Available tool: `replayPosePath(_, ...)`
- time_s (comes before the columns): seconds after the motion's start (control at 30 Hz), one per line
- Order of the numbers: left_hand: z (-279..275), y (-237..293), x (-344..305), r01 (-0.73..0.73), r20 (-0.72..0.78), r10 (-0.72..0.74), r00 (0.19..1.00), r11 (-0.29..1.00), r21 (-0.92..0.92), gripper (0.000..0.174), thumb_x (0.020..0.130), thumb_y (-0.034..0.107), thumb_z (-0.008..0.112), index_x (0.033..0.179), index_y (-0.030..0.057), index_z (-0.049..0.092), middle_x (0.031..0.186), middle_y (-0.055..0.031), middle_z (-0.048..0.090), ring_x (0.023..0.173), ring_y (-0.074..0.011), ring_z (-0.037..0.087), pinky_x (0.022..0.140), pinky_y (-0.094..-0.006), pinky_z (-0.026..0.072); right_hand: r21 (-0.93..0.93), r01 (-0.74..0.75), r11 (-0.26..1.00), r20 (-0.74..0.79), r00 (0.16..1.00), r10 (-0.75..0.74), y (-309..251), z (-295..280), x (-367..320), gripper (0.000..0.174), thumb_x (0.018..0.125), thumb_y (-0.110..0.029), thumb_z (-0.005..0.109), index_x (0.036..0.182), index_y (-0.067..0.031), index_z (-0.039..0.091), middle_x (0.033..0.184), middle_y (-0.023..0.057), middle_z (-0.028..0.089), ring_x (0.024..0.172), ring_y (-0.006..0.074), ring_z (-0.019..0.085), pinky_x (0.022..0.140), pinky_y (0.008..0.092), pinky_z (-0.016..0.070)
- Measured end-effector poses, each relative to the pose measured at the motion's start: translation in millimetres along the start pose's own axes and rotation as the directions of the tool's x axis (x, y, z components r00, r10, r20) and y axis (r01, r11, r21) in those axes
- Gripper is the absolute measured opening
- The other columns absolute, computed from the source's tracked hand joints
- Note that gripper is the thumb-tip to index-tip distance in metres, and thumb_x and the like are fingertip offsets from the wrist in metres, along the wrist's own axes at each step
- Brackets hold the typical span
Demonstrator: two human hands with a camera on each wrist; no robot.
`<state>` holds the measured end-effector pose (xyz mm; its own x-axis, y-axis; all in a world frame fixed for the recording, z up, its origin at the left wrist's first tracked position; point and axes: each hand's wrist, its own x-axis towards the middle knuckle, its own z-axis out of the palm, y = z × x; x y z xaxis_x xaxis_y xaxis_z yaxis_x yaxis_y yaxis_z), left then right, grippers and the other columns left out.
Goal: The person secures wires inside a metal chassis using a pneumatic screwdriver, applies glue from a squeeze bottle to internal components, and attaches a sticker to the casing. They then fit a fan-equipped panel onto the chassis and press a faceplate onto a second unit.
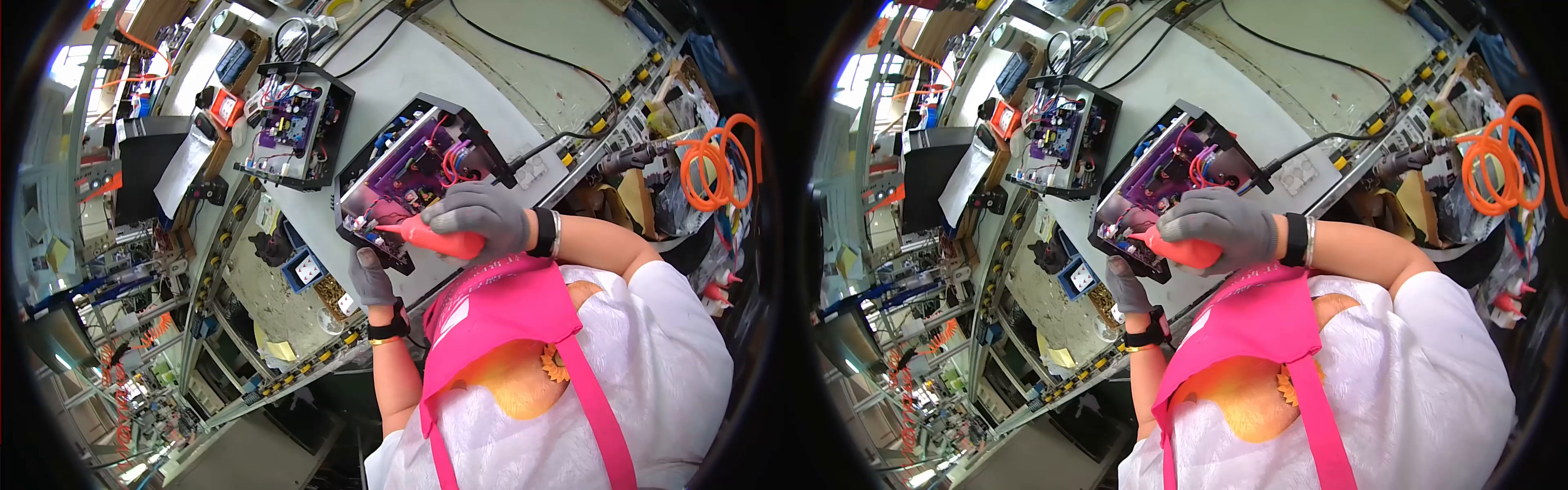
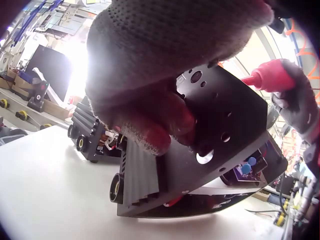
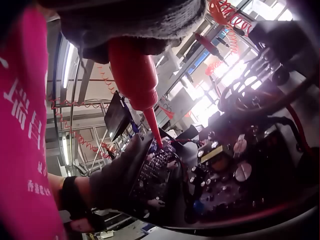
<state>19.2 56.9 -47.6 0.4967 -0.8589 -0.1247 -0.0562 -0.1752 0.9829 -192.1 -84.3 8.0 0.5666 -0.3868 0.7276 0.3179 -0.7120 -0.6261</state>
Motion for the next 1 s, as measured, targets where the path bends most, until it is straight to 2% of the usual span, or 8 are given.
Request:
replayPosePath(0.07, -3.5, -2.8, -1.2, 0.046, -0.004, -0.046, 0.999, 0.999, 0.023, 0.086, 0.081, 0.074, 0.04, 0.123, -0.0006, 0.05, 0.103, -0.008, 0.061, 0.091, -0.0159, 0.061, 0.077, -0.0281, 0.0491, 0.018, 0.015, 1.0, -0.001, 1.0, -0.015, 8.2, 9.4, -3.4, 0.065, 0.058, -0.007, 0.076, 0.117, -0.0096, 0.048, 0.103, 0.0107, 0.058, 0.082, 0.0304, 0.06, 0.07, 0.0389, 0.0505)
replayPosePath(0.2, -2.6, -5.4, 0.4, 0.023, -0.001, -0.023, 1.0, 1.0, 0.014, 0.089, 0.08, 0.076, 0.04, 0.125, -0.0001, 0.048, 0.104, -0.0076, 0.061, 0.09, -0.0148, 0.061, 0.076, -0.0264, 0.0488, -0.019, 0.047, 0.999, -0.042, 0.998, -0.048, 10.6, 18.5, -0.7, 0.066, 0.057, -0.009, 0.077, 0.116, -0.0099, 0.048, 0.102, 0.0109, 0.057, 0.08, 0.0306, 0.059, 0.069, 0.0388, 0.0501)
replayPosePath(0.3, -1.7, -0.8, 2.7, 0.093, -0.003, -0.093, 0.996, 0.995, -0.037, 0.097, 0.068, 0.082, 0.047, 0.12, -0.0002, 0.051, 0.106, -0.0077, 0.061, 0.091, -0.0158, 0.062, 0.077, -0.0277, 0.0515, -0.055, 0.059, 0.997, -0.02, 0.998, -0.06, 12.1, 17.9, 1.7, 0.065, 0.057, -0.01, 0.076, 0.115, -0.0098, 0.048, 0.101, 0.0109, 0.057, 0.079, 0.0305, 0.059, 0.068, 0.039, 0.0496)
replayPosePath(0.4, -1.1, 0.2, -1.3, 0.03, -0.009, -0.03, 1.0, 0.999, 0.023, 0.088, 0.079, 0.076, 0.04, 0.125, 0.0007, 0.049, 0.104, -0.0074, 0.061, 0.09, -0.0143, 0.061, 0.075, -0.0256, 0.0487, -0.041, 0.061, 0.997, -0.023, 0.998, -0.062, 12.2, 19.1, 2.2, 0.063, 0.057, -0.011, 0.076, 0.114, -0.0096, 0.048, 0.099, 0.0107, 0.057, 0.078, 0.0304, 0.058, 0.067, 0.0391, 0.049)
replayPosePath(0.6, -3.3, -9.6, 4.5, -0.008, -0.011, 0.008, 1.0, 1.0, 0.011, 0.088, 0.079, 0.076, 0.04, 0.123, 0.0008, 0.05, 0.105, -0.0073, 0.061, 0.089, -0.0139, 0.061, 0.075, -0.0256, 0.0486, -0.031, 0.043, 0.999, -0.032, 0.999, -0.044, 14.8, 20.9, 3.5, 0.064, 0.055, -0.01, 0.076, 0.113, -0.0095, 0.048, 0.099, 0.0097, 0.057, 0.078, 0.03, 0.058, 0.066, 0.0385, 0.0487)
replayPosePath(0.77, 3.9, 10.9, 1.8, 0.03, -0.01, -0.03, 0.999, 1.0, -0.005, 0.089, 0.078, 0.077, 0.04, 0.122, 0.0007, 0.051, 0.105, -0.007, 0.061, 0.089, -0.0137, 0.061, 0.075, -0.0259, 0.0489, -0.071, 0.026, 0.997, 0.012, 1.0, -0.025, 13.2, 14.7, 7.7, 0.062, 0.055, -0.009, 0.076, 0.111, -0.0096, 0.05, 0.097, 0.0086, 0.058, 0.08, 0.0292, 0.059, 0.067, 0.0378, 0.0492)
replayPosePath(0.87, 5.0, 11.0, 3.4, 0.024, -0.022, -0.024, 0.999, 1.0, 0.001, 0.089, 0.078, 0.077, 0.039, 0.122, 0.0007, 0.052, 0.104, -0.0067, 0.061, 0.088, -0.0134, 0.06, 0.075, -0.0256, 0.0488, -0.017, -0.018, 1.0, -0.08, 0.997, 0.016, 7.9, 7.1, 7.0, 0.056, 0.057, -0.009, 0.075, 0.108, -0.0088, 0.052, 0.096, 0.0089, 0.059, 0.081, 0.0288, 0.06, 0.068, 0.0376, 0.0496)
replayPosePath(1.0, -4.9, -3.3, 4.3, 0.047, -0.043, -0.045, 0.998, 0.998, 0.048, 0.088, 0.079, 0.077, 0.039, 0.12, 0.0004, 0.053, 0.104, -0.0067, 0.061, 0.088, -0.0134, 0.06, 0.074, -0.0252, 0.0482, 0.047, -0.012, 0.999, -0.078, 0.997, 0.015, 0.5, 1.4, 8.0, 0.053, 0.059, -0.009, 0.075, 0.107, -0.0082, 0.053, 0.095, 0.0099, 0.06, 0.081, 0.0288, 0.06, 0.069, 0.0378, 0.0496)
